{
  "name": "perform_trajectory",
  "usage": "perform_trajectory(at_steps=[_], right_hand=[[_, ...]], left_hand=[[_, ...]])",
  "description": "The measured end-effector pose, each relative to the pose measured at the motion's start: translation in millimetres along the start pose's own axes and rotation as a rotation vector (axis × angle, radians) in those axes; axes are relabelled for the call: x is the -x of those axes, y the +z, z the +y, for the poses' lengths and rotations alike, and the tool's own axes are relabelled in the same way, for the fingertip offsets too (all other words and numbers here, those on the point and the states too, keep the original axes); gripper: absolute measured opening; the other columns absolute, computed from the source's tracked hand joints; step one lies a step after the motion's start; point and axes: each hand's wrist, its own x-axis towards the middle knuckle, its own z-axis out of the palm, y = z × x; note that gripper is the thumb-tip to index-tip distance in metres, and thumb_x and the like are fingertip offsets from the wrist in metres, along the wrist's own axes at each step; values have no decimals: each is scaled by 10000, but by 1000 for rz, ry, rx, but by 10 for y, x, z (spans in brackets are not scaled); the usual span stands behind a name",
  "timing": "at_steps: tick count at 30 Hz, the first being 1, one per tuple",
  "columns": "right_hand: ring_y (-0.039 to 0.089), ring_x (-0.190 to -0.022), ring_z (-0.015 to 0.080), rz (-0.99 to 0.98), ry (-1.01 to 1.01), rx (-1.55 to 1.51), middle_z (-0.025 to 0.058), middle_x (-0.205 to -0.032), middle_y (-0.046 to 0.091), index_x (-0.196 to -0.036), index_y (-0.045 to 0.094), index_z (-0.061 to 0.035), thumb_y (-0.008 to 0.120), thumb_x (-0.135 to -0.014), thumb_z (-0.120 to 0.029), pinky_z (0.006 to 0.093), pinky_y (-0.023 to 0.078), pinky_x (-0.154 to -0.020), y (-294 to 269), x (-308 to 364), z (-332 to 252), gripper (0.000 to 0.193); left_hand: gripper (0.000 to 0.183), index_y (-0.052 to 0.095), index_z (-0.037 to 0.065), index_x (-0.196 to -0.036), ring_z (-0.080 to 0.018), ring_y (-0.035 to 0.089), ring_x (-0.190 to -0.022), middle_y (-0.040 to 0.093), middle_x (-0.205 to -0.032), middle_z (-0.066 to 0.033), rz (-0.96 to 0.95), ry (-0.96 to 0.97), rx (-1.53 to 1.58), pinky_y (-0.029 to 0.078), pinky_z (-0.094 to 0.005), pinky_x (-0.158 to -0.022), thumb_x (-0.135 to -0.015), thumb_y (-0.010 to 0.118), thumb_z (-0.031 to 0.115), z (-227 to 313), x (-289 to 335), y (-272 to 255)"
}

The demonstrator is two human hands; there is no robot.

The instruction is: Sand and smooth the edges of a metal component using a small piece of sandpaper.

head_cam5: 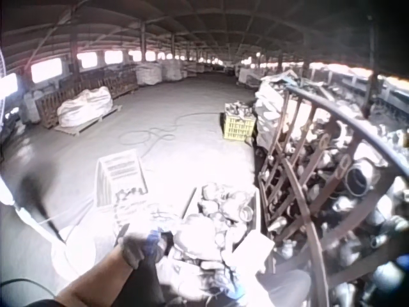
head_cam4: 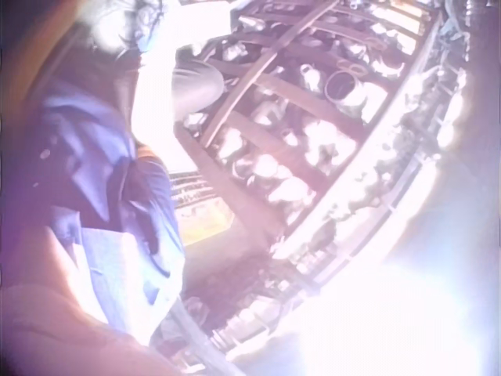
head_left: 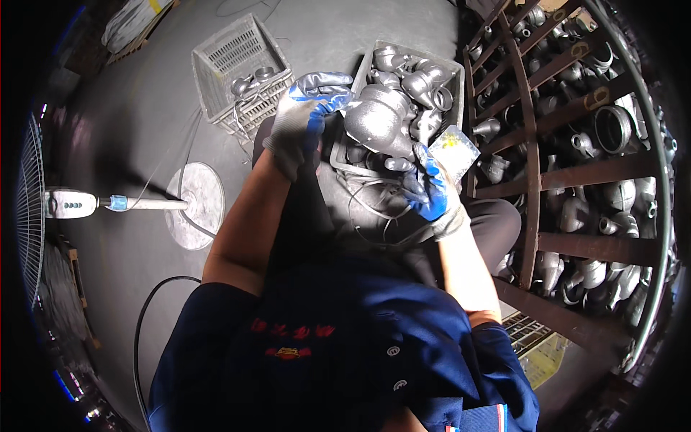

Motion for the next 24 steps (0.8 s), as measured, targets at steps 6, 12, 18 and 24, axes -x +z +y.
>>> perform_trajectory(at_steps=[6,12,18,24], right_hand=[[357,-396,52,400,-404,403,3,-668,541,-920,584,-83,554,-920,-182,186,251,-347,685,251,110,104],[443,-445,17,475,-538,467,-12,-638,581,-988,649,-24,677,-817,-61,159,302,-405,1070,370,1,178],[553,-658,73,570,-737,963,22,-788,647,-995,648,21,744,-752,-68,202,452,-623,1132,397,47,276],[598,-755,120,583,-744,1343,70,-833,659,-1006,657,18,803,-692,-206,268,484,-721,1170,520,178,413]], left_hand=[[367,541,-58,-1183,-228,548,-1114,563,-1182,-186,-254,727,-767,449,-316,-933,-883,517,151,96,273,15],[381,362,12,-1345,-258,565,-1094,516,-1251,-182,-10,-60,696,506,-334,-887,-979,396,111,-221,353,419],[532,340,18,-1372,-340,447,-1228,399,-1369,-204,-240,-543,1449,377,-486,-1035,-979,288,373,-353,466,737],[553,327,68,-1392,-327,436,-1243,404,-1375,-175,-523,-369,1438,376,-479,-1036,-959,237,400,-451,500,740]])
